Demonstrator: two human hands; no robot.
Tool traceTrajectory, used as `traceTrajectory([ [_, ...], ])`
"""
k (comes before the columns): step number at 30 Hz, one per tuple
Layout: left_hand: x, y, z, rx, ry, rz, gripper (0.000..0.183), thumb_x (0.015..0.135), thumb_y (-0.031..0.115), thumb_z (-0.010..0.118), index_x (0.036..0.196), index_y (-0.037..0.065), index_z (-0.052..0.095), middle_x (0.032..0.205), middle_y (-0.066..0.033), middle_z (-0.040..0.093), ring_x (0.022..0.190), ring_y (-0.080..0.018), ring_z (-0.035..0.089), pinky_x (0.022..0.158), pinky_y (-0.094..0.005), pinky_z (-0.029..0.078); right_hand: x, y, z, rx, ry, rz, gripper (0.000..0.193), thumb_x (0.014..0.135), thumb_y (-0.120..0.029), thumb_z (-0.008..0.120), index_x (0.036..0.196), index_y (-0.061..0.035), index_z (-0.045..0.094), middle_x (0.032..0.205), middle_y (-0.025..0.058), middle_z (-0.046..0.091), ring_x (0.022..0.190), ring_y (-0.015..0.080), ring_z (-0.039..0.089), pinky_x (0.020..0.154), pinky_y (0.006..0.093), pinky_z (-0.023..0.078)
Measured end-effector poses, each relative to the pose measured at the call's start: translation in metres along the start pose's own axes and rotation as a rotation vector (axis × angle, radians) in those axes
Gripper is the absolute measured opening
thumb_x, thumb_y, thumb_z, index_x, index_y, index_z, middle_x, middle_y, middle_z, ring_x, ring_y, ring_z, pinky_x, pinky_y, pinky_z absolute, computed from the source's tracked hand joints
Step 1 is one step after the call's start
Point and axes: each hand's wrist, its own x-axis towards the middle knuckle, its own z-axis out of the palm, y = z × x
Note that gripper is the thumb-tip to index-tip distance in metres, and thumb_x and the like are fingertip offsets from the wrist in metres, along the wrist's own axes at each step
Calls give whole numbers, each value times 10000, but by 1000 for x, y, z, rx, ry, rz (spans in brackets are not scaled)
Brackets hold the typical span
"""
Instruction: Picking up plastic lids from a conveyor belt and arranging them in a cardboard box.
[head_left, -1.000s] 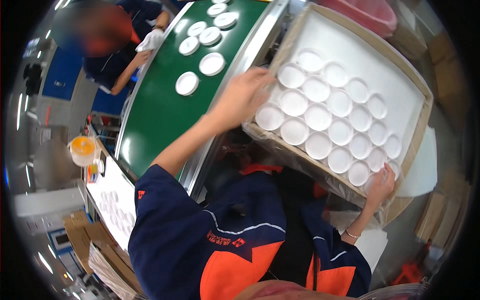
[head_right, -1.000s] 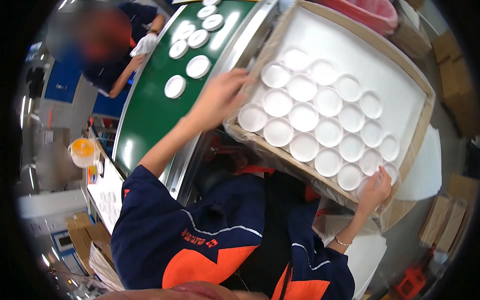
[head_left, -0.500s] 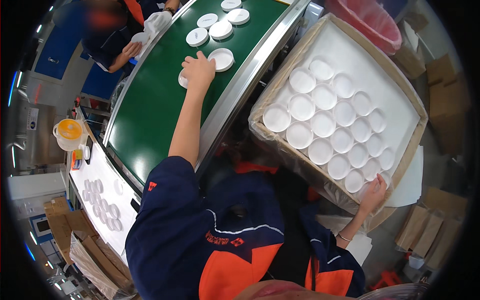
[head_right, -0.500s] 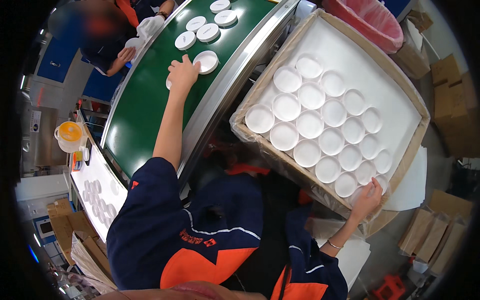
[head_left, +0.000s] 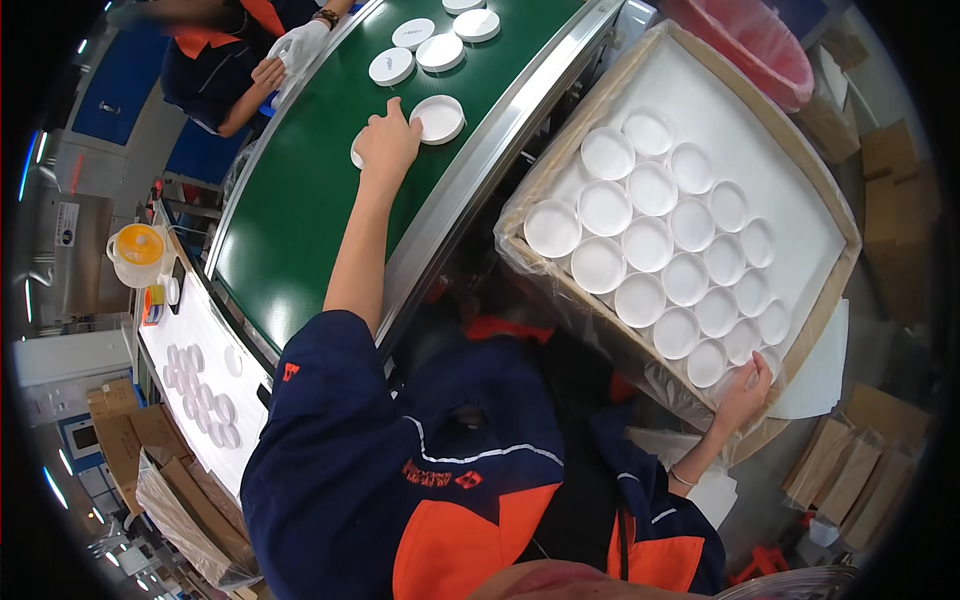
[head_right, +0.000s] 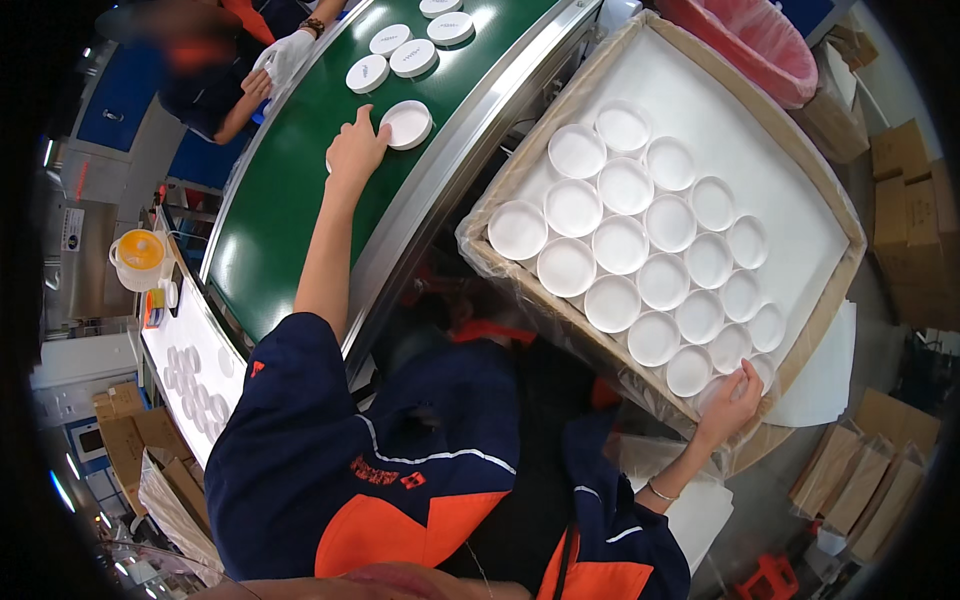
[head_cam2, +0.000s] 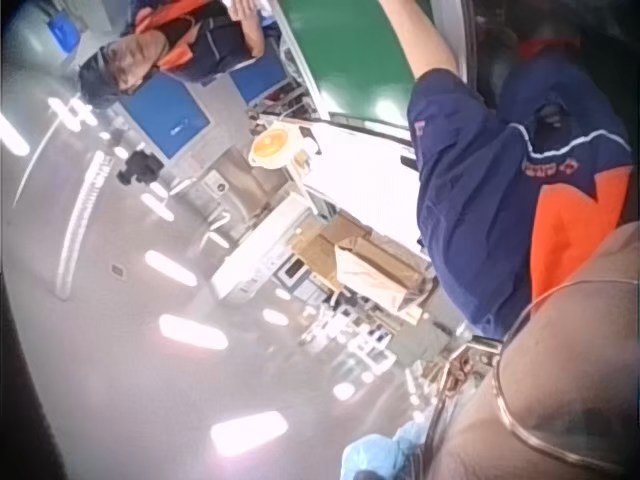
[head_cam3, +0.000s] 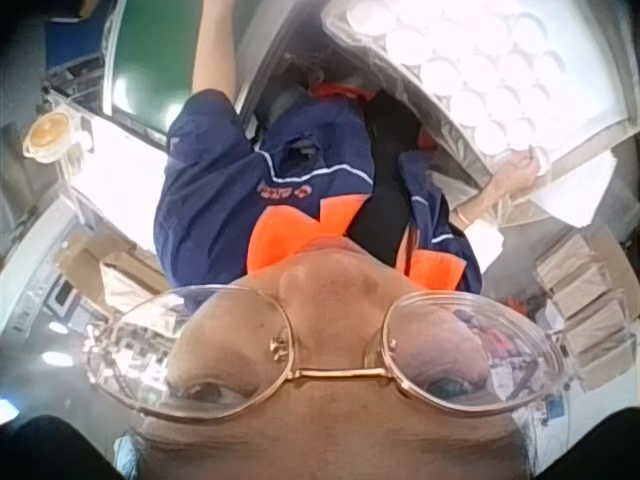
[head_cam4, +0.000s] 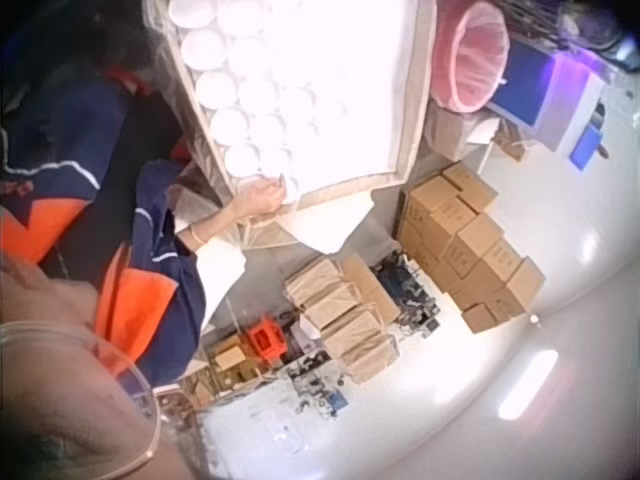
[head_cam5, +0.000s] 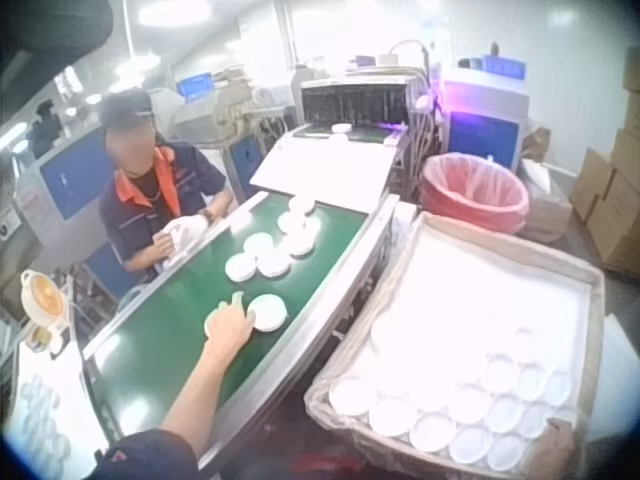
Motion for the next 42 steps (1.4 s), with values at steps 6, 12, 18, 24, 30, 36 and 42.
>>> traceTrajectory([
  [6,2,3,13,-111,5,49,508,893,222,546,1374,100,435,932,-233,693,879,-408,684,766,-501,536,2,1,1,10,4,2,227,953,-93,548,1108,39,649,1097,157,662,1032,292,616,935,385,469],
  [12,-5,7,1,-137,-3,12,508,869,133,540,1360,86,418,880,-239,699,835,-408,686,735,-518,528,1,6,1,9,18,-20,220,948,-91,556,1100,36,652,1083,153,668,1018,292,624,923,387,474],
  [18,-3,-6,-3,-256,72,73,518,847,79,552,1345,30,418,819,-277,678,773,-427,679,695,-512,517,1,0,-1,34,9,-8,212,943,-90,563,1095,24,658,1067,146,673,1003,292,625,916,380,472],
  [24,-50,46,-54,-1847,-243,-42,296,985,165,549,1260,64,506,1112,-52,652,970,-144,659,797,-328,558,2,2,0,5,13,-35,205,942,-90,567,1084,24,661,1061,139,673,996,288,622,908,383,469],
  [30,-113,123,-75,-2576,-958,124,387,986,210,570,1338,64,499,1213,-56,633,1174,-189,601,1006,-398,505,1,-3,-2,31,12,-1,199,944,-93,569,1080,17,663,1044,125,662,989,278,609,898,378,455],
  [36,-132,161,-77,-2811,-1345,52,416,957,164,595,1342,50,488,1336,-36,578,1262,-210,551,1099,-460,435,0,-12,-1,37,17,31,190,946,-93,569,1075,5,667,1017,119,652,971,269,603,881,372,452],
  [42,-135,185,-87,-2756,-1426,-9,294,991,169,550,1278,112,518,1274,-7,590,1246,-170,553,1075,-425,451,1,-15,-2,22,16,31,184,943,-86,569,1074,0,666,1013,122,647,963,280,603,869,379,454],
])
